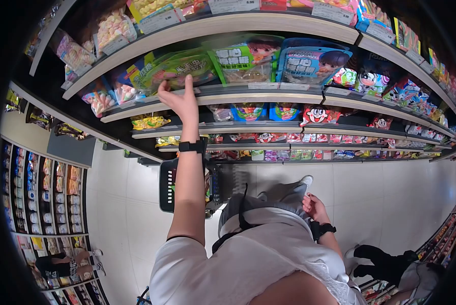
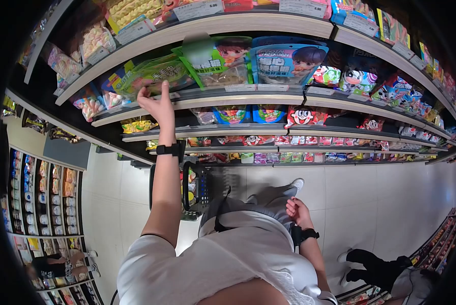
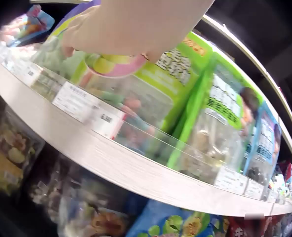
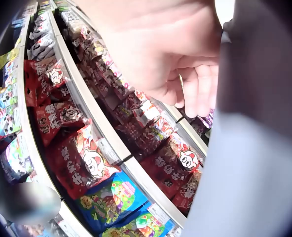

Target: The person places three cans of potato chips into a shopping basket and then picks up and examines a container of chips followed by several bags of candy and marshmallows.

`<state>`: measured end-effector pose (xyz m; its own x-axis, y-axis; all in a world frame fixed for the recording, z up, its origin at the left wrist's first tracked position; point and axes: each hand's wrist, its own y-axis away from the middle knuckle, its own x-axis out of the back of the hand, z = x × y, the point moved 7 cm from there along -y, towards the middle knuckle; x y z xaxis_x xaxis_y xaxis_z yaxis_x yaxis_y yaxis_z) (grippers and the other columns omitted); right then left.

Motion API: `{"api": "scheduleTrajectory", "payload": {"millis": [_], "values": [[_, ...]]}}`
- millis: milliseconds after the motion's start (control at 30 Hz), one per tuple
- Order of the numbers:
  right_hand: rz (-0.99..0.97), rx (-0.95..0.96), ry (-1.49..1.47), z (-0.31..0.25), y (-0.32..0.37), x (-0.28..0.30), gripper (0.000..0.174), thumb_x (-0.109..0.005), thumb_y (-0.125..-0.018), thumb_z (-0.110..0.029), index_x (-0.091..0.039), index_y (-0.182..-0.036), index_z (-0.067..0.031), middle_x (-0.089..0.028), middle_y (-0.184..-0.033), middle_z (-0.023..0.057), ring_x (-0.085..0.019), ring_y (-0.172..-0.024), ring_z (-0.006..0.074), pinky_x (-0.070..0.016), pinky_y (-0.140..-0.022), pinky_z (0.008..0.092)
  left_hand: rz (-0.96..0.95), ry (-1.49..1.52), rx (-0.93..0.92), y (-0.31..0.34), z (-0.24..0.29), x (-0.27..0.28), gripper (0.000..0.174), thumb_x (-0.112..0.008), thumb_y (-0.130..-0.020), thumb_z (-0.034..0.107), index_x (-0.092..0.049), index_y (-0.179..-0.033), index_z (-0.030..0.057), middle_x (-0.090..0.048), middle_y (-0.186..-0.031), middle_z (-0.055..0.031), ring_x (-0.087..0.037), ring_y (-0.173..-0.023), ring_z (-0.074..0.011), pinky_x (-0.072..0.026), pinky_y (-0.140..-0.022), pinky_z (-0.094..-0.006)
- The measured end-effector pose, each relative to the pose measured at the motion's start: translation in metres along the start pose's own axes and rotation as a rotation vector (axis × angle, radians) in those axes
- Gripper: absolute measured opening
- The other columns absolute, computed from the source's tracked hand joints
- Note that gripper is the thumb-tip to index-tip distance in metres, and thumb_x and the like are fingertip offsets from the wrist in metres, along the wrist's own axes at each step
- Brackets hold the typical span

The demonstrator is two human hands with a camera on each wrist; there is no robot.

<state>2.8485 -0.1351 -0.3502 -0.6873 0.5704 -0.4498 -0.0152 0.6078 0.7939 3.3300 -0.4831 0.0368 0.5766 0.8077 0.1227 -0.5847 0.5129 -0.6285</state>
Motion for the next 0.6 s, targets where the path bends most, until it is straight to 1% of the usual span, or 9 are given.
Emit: {"api": "scheduleTrajectory", "payload": {"millis": [100, 167, 233, 267, 367, 433, 500, 567, 600], "values": [[0.037, -0.041, -0.078, 0.009, -0.011, 0.017, 0.019, -0.054, -0.094, -0.017, -0.058, -0.112, -0.0113, -0.069, -0.096, 0.0075, -0.067, -0.076, 0.0209, -0.0555, -0.065, 0.0364, 0.182, -0.194, -0.132, -0.035, -0.015, 0.015, 0.088, -0.086, -0.072, 0.04, -0.039, -0.127, -0.0104, -0.039, -0.127, -0.0212, -0.044, -0.112, -0.0307, -0.0381, -0.099, -0.0409], [0.046, -0.041, -0.074, 0.008, -0.011, 0.018, 0.018, -0.055, -0.094, -0.016, -0.058, -0.111, -0.0112, -0.069, -0.096, 0.0081, -0.067, -0.077, 0.021, -0.0553, -0.066, 0.0363, -0.079, 0.268, 0.007, -0.066, -0.05, -0.01, 0.087, -0.091, -0.065, 0.04, -0.046, -0.119, -0.0107, -0.057, -0.101, -0.0129, -0.058, -0.091, -0.0233, -0.0477, -0.082, -0.0341], [0.06, -0.036, -0.077, 0.004, -0.01, 0.015, 0.017, -0.055, -0.094, -0.016, -0.058, -0.11, -0.0111, -0.069, -0.097, 0.0086, -0.067, -0.077, 0.0212, -0.055, -0.066, 0.0362, -0.14, 0.204, 0.035, -0.084, -0.052, -0.019, 0.085, -0.089, -0.066, 0.04, -0.046, -0.119, -0.011, -0.06, -0.09, -0.0104, -0.06, -0.085, -0.0222, -0.0479, -0.077, -0.033], [0.054, -0.034, -0.04, 0.002, -0.009, 0.011, 0.017, -0.055, -0.094, -0.016, -0.058, -0.11, -0.0109, -0.069, -0.096, 0.0087, -0.067, -0.077, 0.0211, -0.0547, -0.067, 0.0364, -0.141, 0.204, 0.036, -0.093, -0.057, -0.024, 0.085, -0.089, -0.066, 0.04, -0.046, -0.119, -0.011, -0.06, -0.09, -0.0104, -0.06, -0.085, -0.0222, -0.0479, -0.077, -0.033], [0.04, -0.025, 0.033, 0.0, -0.009, 0.006, 0.018, -0.055, -0.094, -0.017, -0.058, -0.11, -0.0107, -0.069, -0.095, 0.0085, -0.066, -0.078, 0.0212, -0.054, -0.068, 0.0365, -0.162, -0.118, 0.045, -0.125, -0.077, -0.038, 0.064, -0.081, -0.069, 0.032, -0.056, -0.106, -0.0147, -0.065, -0.098, -0.0239, -0.063, -0.087, -0.0318, -0.049, -0.079, -0.0369], [0.029, -0.022, 0.07, -0.002, -0.01, 0.005, 0.018, -0.055, -0.094, -0.017, -0.058, -0.111, -0.0107, -0.068, -0.094, 0.0083, -0.066, -0.079, 0.0213, -0.0536, -0.07, 0.0364, -0.467, -0.12, 0.289, -0.134, -0.109, -0.067, 0.044, -0.069, -0.071, 0.029, -0.063, -0.082, -0.014, -0.067, -0.083, -0.0269, -0.066, -0.081, -0.0328, -0.0492, -0.077, -0.0381], [0.029, -0.032, 0.069, 0.002, -0.009, 0.005, 0.02, -0.054, -0.094, -0.017, -0.058, -0.113, -0.0104, -0.068, -0.093, 0.0079, -0.065, -0.079, 0.0214, -0.0533, -0.07, 0.0363, -0.462, -0.116, 0.342, -0.141, -0.137, -0.085, 0.039, -0.06, -0.073, 0.027, -0.065, -0.071, -0.0114, -0.067, -0.073, -0.026, -0.066, -0.075, -0.0329, -0.049, -0.073, -0.04], [0.027, -0.028, 0.055, 0.007, -0.013, 0.013, 0.02, -0.055, -0.094, -0.018, -0.058, -0.113, -0.0105, -0.068, -0.094, 0.0081, -0.065, -0.08, 0.0214, -0.0532, -0.07, 0.0357, -0.773, -0.181, 0.361, -0.137, -0.166, -0.113, 0.04, -0.058, -0.076, 0.029, -0.067, -0.075, -0.0097, -0.067, -0.071, -0.0237, -0.067, -0.074, -0.0308, -0.0483, -0.069, -0.0404], [0.026, -0.023, 0.041, 0.008, -0.013, 0.015, 0.021, -0.055, -0.094, -0.018, -0.058, -0.113, -0.0106, -0.068, -0.095, 0.0084, -0.065, -0.08, 0.0214, -0.0531, -0.07, 0.0352, -0.75, -0.165, 0.43, -0.127, -0.132, -0.093, 0.037, -0.06, -0.079, 0.028, -0.066, -0.082, -0.0091, -0.064, -0.084, -0.0132, -0.056, -0.074, -0.021, -0.0421, -0.066, -0.0348]]}}
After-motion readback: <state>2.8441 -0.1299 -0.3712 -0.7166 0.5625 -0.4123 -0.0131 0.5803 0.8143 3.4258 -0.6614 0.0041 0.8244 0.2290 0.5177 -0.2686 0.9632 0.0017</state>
